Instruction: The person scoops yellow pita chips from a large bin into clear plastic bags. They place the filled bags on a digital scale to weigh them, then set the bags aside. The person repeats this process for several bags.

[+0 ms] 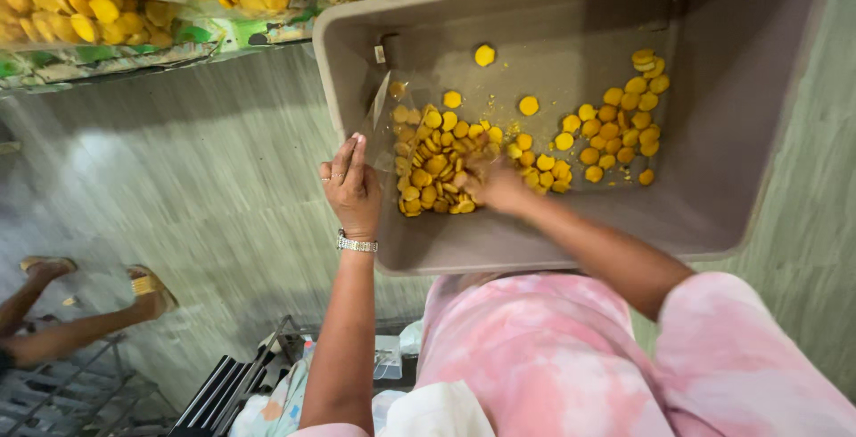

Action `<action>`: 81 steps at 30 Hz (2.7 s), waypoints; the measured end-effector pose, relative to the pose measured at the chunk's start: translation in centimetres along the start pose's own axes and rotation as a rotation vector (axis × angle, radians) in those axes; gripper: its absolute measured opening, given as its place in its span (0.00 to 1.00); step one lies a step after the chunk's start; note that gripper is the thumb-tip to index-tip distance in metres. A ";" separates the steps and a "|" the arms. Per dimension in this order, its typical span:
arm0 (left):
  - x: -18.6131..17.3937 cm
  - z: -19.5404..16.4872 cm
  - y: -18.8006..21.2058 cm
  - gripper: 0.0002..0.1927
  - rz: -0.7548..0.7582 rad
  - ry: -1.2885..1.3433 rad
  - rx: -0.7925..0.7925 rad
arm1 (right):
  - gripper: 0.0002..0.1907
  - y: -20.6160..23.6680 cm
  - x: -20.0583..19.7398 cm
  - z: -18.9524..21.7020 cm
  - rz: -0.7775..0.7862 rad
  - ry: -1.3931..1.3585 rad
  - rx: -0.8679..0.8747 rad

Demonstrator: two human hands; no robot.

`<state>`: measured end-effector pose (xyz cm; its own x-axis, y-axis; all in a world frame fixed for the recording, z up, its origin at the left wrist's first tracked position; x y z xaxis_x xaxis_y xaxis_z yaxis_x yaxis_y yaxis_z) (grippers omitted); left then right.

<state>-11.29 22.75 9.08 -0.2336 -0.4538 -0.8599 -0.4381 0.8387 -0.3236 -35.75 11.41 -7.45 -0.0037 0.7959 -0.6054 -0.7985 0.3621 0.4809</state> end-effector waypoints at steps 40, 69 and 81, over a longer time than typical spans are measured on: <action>-0.2 -1.5 0.9 0.31 0.014 0.027 -0.051 | 0.38 -4.0 4.1 3.2 0.761 -1.412 0.767; -2.4 -4.2 0.2 0.32 -0.019 0.062 -0.100 | 0.30 1.2 0.5 6.6 1.069 -2.005 0.486; -1.9 -11.4 -1.0 0.48 0.361 0.176 -0.127 | 0.25 7.3 -13.0 12.8 0.518 -2.153 0.358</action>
<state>-20.29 19.39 15.54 -0.5317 -0.1910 -0.8251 -0.4014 0.9147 0.0469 -33.82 9.84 12.03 0.5445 -0.0943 0.8334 -0.8361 -0.1400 0.5304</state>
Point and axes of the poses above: each hand's wrist, its own y-axis away from the middle knuckle, its own x-axis out of the palm, z = x × y, the point moved 3 cm from there along -y, towards the middle knuckle, and after that the axes turned 7 degrees about x, right-handed, at the moved point
